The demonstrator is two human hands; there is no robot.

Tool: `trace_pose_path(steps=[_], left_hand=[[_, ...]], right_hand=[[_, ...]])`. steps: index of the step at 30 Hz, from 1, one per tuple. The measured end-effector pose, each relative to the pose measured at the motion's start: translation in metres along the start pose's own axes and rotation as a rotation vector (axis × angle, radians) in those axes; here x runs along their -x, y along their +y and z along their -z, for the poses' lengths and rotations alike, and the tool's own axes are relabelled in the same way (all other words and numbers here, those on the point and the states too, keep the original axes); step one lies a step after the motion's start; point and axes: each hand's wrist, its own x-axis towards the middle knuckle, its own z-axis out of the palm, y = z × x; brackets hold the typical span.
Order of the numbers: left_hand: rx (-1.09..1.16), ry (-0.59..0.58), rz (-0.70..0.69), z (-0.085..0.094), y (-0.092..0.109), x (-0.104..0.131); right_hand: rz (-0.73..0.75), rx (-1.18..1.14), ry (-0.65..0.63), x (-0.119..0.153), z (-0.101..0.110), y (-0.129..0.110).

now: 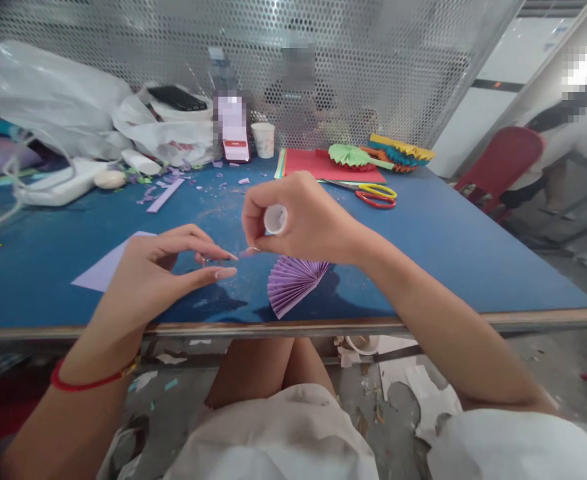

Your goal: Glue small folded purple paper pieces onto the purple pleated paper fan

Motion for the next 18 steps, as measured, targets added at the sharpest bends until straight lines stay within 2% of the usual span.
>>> trace_pose_path(steps=[3,5,8,10,14,18], left_hand=[[-0.026,-0.185,-0.075,-0.009,0.004,0.005],[-0.096,-0.263,-0.197,-0.013,0.005,0.009],[-0.241,-0.255,-0.446,-0.017,0.003,0.014],[-0.282,-0.248,-0.557,-0.018,0.001,0.016],[-0.318,-0.258,-0.622,-0.018,-0.002,0.017],[-0.328,-0.275,-0.638,-0.018,-0.004,0.019]], right_hand=[[0.000,0.052,-0.053,0.022,0.004,0.000],[0.009,0.071,-0.078,0.036,0.002,0.001],[0.021,0.042,-0.070,0.051,-0.005,0.003],[0.030,0.027,-0.047,0.057,-0.010,0.003],[0.051,0.048,-0.027,0.061,-0.016,0.002],[0.039,0.088,-0.085,0.060,-0.017,0.001]])
